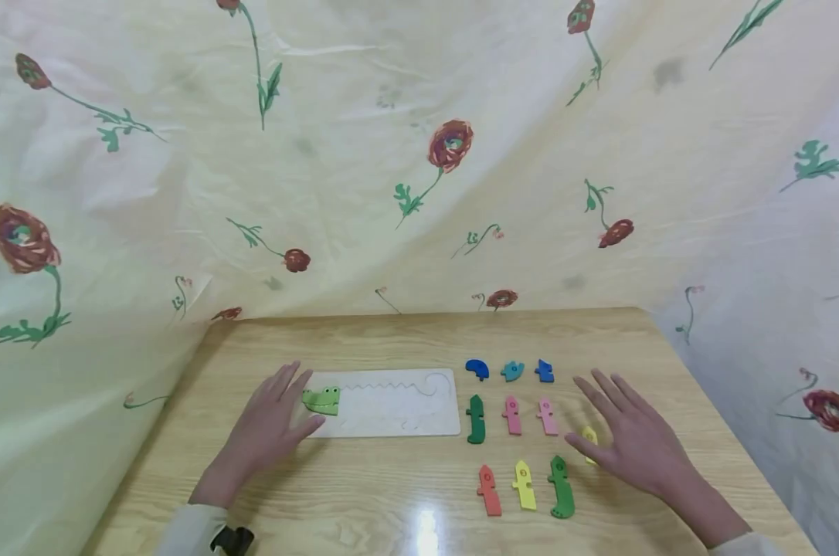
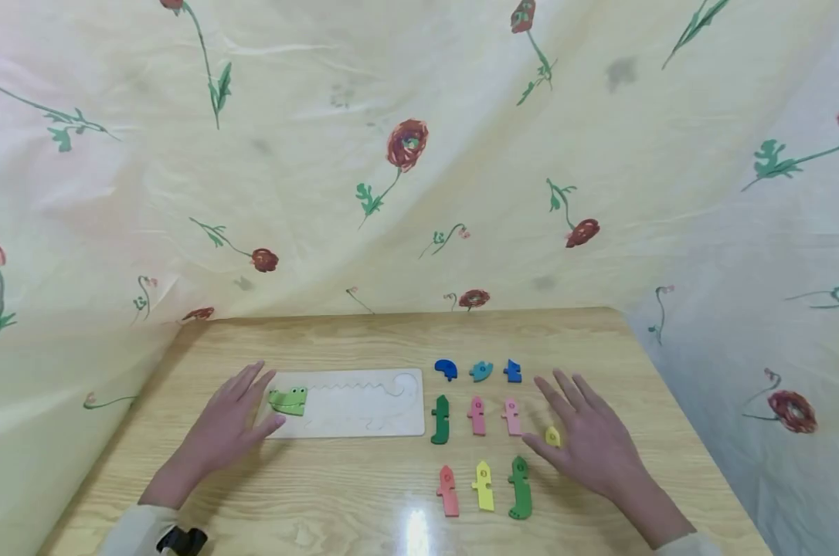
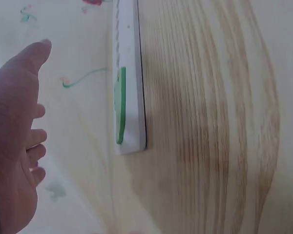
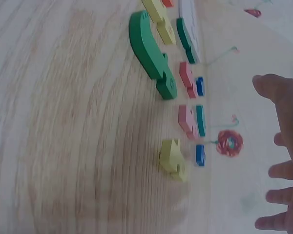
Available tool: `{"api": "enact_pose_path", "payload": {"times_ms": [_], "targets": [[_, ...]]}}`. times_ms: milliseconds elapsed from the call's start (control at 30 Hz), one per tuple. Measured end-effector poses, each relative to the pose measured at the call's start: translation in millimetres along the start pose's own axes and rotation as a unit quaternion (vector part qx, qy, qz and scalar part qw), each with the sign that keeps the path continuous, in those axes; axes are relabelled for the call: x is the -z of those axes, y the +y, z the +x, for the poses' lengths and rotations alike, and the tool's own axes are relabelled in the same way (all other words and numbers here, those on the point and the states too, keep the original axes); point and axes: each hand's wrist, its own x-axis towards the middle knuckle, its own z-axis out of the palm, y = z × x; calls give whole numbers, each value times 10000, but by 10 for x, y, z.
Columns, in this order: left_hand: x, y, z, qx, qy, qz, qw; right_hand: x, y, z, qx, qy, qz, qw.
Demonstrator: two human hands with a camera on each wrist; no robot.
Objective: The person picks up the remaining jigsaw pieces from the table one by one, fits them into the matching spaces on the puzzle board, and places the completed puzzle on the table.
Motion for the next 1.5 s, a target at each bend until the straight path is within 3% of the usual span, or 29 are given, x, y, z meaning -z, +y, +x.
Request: {"api": "enact_pose_path", "payload": {"times_ms": [167, 333, 567, 733, 1200, 1500], "targets": [[-23, -62, 24, -15, 123, -533, 9985, 37, 77, -34, -286, -139, 148, 9994], [-108, -132, 17, 288, -44, -950, 9950, 39, 143, -80, -544, -125, 271, 9981], [-253, -236, -15, 894, -341, -1727, 9803, 33, 204, -149, -793, -52, 683, 9945], [-347, -278, -18, 959, -237, -2112, 9724, 7, 241, -198, -941, -135, 918, 9912], [-483, -382, -22, 1144, -98, -2600, 9588, -107, 336, -305, -951, 20, 1490, 9842], [-498, -396, -32, 1235, -211, -2714, 9543, -165, 407, -365, -1065, -319, 1864, 9762]]}}
